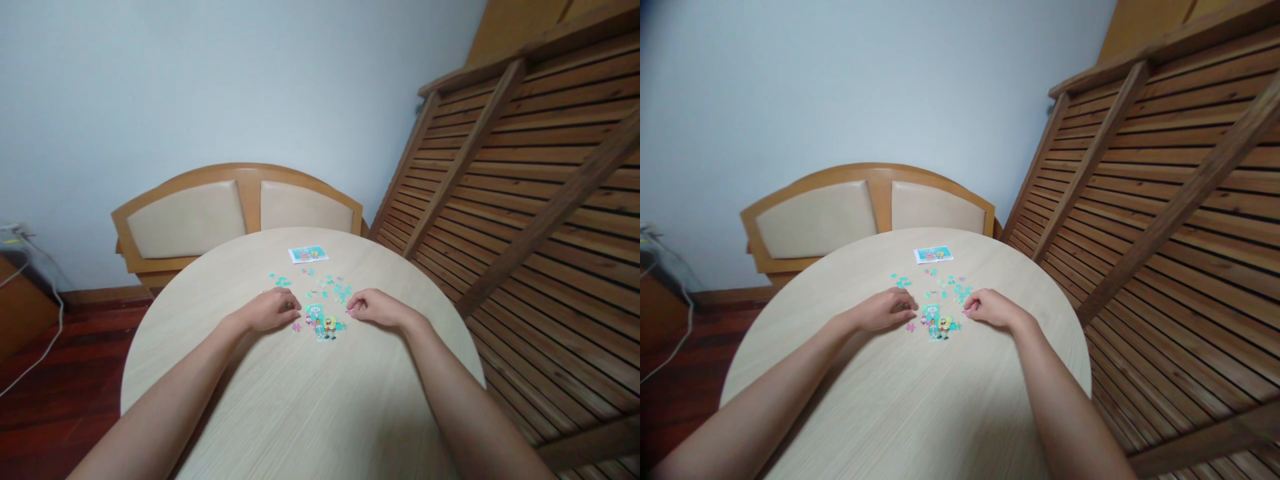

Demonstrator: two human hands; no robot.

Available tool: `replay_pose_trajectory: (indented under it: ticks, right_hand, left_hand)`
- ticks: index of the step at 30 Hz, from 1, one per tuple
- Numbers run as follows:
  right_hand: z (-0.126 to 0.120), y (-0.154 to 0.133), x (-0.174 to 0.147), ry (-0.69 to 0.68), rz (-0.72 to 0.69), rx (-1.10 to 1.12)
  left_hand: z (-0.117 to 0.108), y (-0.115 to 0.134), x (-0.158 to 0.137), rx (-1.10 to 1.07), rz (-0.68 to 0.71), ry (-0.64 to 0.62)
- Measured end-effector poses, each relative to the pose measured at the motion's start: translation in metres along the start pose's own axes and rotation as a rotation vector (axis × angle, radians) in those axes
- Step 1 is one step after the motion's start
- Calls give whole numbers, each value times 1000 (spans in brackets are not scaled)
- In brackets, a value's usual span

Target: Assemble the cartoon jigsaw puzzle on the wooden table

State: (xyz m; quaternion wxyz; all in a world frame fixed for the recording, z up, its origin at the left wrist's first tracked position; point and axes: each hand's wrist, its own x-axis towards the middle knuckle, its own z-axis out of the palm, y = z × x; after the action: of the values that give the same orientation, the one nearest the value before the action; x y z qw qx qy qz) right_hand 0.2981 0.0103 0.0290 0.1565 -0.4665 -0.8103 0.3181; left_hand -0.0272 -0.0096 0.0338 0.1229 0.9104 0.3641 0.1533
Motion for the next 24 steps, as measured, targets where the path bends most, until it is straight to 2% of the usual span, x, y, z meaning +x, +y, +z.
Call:
replay_pose_trajectory:
  ticks: [10,13,17,24]
  right_hand:
    - [5,-20,-3,32,13,-50]
    - [8,-19,-1,20,8,27]
    - [15,-23,5,37,-74,154]
    - [39,-50,18,149,-164,419]
  left_hand:
    - [-2,3,-1,-12,33,26]
    - [-1,6,-1,-16,5,43]
    - [2,16,3,-40,-117,84]
    - [18,32,14,-329,-178,186]
